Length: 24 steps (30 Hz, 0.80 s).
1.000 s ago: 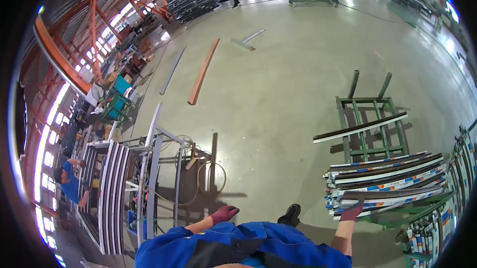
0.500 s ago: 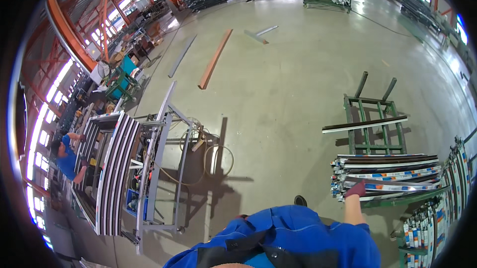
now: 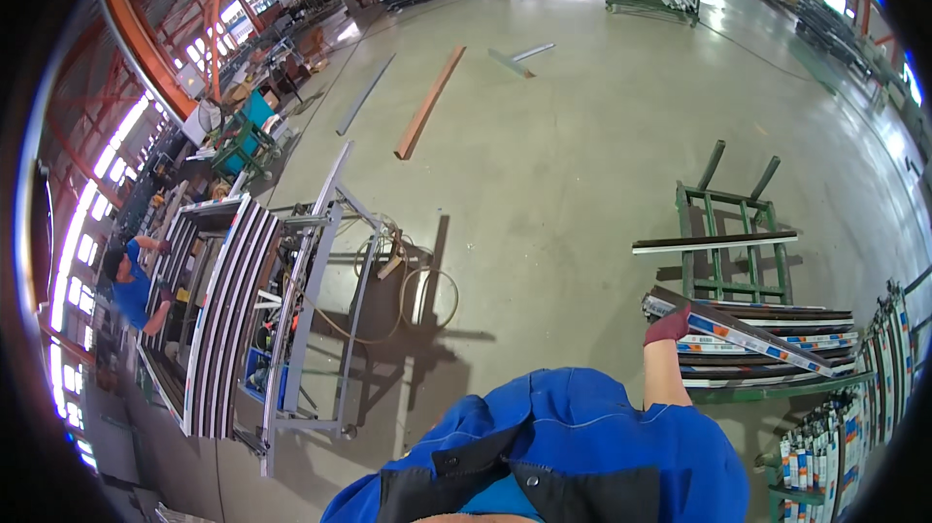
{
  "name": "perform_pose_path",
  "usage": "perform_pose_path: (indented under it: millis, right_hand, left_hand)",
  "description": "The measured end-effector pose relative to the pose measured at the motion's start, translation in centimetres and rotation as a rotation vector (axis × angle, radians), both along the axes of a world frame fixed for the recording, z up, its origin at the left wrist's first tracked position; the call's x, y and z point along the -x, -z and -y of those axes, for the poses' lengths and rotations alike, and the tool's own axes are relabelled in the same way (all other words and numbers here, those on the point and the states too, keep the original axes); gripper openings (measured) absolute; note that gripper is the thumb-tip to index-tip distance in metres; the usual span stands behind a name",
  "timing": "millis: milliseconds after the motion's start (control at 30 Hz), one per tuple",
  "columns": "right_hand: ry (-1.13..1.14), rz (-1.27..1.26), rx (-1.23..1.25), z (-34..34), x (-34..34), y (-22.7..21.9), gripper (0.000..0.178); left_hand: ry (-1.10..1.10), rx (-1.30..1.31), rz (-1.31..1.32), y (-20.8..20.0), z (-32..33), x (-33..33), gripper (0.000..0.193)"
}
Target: Assembling a metal window frame using an electric drill and checking alignment with a spirit level.
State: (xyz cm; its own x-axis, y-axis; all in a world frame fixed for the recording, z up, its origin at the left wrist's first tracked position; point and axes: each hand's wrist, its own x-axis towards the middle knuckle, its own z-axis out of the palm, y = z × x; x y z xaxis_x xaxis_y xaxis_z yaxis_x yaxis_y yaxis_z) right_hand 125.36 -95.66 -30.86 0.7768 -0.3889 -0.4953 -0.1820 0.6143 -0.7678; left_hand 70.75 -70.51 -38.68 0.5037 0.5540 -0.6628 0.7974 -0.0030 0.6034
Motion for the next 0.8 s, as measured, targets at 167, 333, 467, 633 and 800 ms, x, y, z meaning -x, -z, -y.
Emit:
perform_pose_path:
  millis: [167, 333, 467, 633, 800]
  right_hand:
    - [-0.196, 0.03, -0.256, 0.9, 1.4, -3.0, 0.052]
    - [-0.337, 0.054, -0.298, 1.5, 3.4, -2.4, 0.053]
    - [-0.426, 0.083, -0.399, 3.2, 3.8, -0.5, 0.049]
    - [-0.445, 0.078, -0.402, 3.5, 4.0, -0.7, 0.048]
    - [-0.498, 0.089, -0.412, 3.2, 4.5, -0.8, 0.048]
  left_hand:
    - [-0.106, -0.062, 0.233, -5.4, -2.1, -7.0, 0.062]
    - [-0.007, -0.255, 0.435, -14.3, -3.4, -15.7, 0.072]
    - [0.013, -0.319, 0.612, -24.7, -5.4, -22.3, 0.081]
    - [-0.049, -0.3, 0.925, -37.8, -2.6, -25.9, 0.083]
    - [0.168, -0.301, 0.942, -39.7, 0.7, -27.2, 0.084]
